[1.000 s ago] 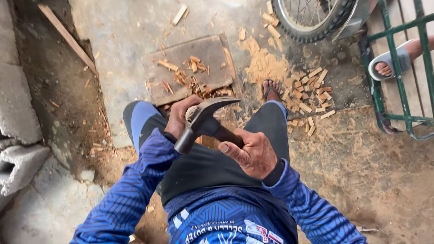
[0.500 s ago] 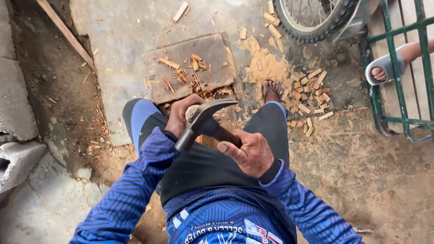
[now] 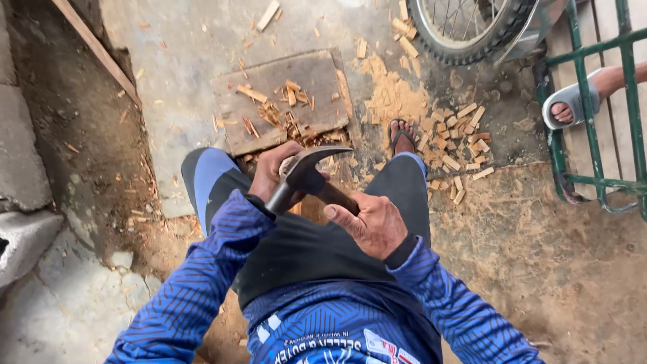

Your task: The person sits on the ground and uses a hammer and chisel to carve a piece of wood held between their legs. They repeatedly strike the chisel to shape the wood, occasionally pausing to inspect the piece.

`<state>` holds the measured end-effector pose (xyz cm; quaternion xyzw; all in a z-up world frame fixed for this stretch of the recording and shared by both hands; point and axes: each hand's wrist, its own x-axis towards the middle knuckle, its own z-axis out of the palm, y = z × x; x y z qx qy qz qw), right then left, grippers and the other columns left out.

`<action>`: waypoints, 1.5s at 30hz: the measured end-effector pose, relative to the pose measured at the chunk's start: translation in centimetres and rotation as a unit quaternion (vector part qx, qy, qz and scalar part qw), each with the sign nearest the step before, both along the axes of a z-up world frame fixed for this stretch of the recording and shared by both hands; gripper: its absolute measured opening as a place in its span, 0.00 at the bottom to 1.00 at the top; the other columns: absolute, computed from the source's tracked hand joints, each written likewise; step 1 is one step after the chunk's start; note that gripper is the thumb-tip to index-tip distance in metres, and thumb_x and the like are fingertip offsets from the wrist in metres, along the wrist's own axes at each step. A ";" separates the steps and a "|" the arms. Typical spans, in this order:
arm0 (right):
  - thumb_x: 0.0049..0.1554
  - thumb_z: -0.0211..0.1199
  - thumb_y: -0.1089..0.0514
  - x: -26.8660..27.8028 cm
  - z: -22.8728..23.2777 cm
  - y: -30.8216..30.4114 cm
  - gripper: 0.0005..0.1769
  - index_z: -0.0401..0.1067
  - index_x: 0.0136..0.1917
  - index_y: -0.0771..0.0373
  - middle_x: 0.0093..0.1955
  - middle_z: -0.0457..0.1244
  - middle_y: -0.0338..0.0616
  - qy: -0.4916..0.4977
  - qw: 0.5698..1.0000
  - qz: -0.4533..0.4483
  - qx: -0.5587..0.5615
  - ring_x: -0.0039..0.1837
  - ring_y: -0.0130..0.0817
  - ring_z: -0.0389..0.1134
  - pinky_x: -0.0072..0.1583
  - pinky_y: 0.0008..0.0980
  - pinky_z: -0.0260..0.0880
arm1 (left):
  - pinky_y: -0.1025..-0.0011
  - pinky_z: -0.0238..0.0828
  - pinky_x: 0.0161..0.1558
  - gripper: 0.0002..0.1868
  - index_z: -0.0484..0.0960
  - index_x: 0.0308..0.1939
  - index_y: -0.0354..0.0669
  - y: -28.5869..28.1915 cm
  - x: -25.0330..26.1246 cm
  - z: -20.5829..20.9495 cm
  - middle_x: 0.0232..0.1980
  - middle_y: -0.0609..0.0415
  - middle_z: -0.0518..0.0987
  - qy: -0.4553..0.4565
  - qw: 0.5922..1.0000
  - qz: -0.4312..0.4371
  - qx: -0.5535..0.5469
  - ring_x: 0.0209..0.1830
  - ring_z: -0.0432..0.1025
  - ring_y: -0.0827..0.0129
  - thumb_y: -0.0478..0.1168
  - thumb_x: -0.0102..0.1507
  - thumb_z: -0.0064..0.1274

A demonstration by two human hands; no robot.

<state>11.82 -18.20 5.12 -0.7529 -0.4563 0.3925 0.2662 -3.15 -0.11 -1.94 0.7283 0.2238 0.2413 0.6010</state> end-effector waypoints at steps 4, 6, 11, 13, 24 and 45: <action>0.57 0.57 0.25 0.0 0.6 0.0 0.36 0.78 0.47 0.62 0.28 0.62 0.48 -0.025 0.998 -0.024 0.050 0.34 0.42 0.67 0.38 0.40 0.66 | 0.76 0.68 0.41 0.18 0.78 0.42 0.36 0.5 -0.3 -2.4 0.35 0.55 0.76 -0.068 0.996 -0.034 0.039 0.37 0.71 0.76 0.34 0.49 0.63; 0.54 0.58 0.24 0.0 0.4 -0.2 0.38 0.75 0.40 0.64 0.25 0.58 0.52 0.061 0.998 -0.025 0.022 0.32 0.48 0.62 0.36 0.42 0.65 | 0.76 0.71 0.43 0.15 0.80 0.43 0.38 0.4 0.0 -2.4 0.38 0.56 0.78 -0.054 0.998 -0.025 -0.004 0.39 0.74 0.75 0.34 0.54 0.65; 0.54 0.55 0.23 0.4 0.2 -0.1 0.39 0.74 0.38 0.64 0.26 0.59 0.50 -0.008 1.000 -0.021 -0.009 0.31 0.43 0.65 0.37 0.41 0.66 | 0.75 0.70 0.42 0.13 0.80 0.41 0.37 0.6 0.2 -3.7 0.37 0.55 0.77 -0.047 0.998 -0.021 0.034 0.38 0.74 0.74 0.33 0.53 0.62; 0.53 0.57 0.23 -0.1 0.0 -0.5 0.39 0.74 0.37 0.65 0.25 0.59 0.51 0.011 0.999 -0.019 -0.030 0.31 0.44 0.65 0.37 0.41 0.66 | 0.75 0.71 0.44 0.14 0.80 0.42 0.38 0.0 -0.5 -3.9 0.38 0.56 0.79 -0.028 0.999 -0.016 -0.003 0.40 0.74 0.75 0.33 0.53 0.63; 0.55 0.58 0.26 0.6 -2.7 -0.5 0.35 0.75 0.40 0.62 0.25 0.58 0.40 0.028 0.998 -0.053 -0.009 0.30 0.26 0.61 0.36 0.32 0.62 | 0.75 0.68 0.43 0.20 0.78 0.44 0.37 1.3 0.6 -4.7 0.39 0.56 0.77 -0.077 0.995 -0.050 0.027 0.41 0.72 0.77 0.29 0.48 0.62; 0.52 0.59 0.22 0.7 -1.9 -4.0 0.38 0.70 0.35 0.62 0.25 0.57 0.32 0.207 0.964 -0.167 -0.008 0.30 0.18 0.58 0.33 0.25 0.58 | 0.74 0.71 0.44 0.16 0.78 0.43 0.39 1.0 4.3 -0.8 0.38 0.55 0.78 -0.068 0.990 -0.118 0.031 0.41 0.74 0.75 0.32 0.54 0.65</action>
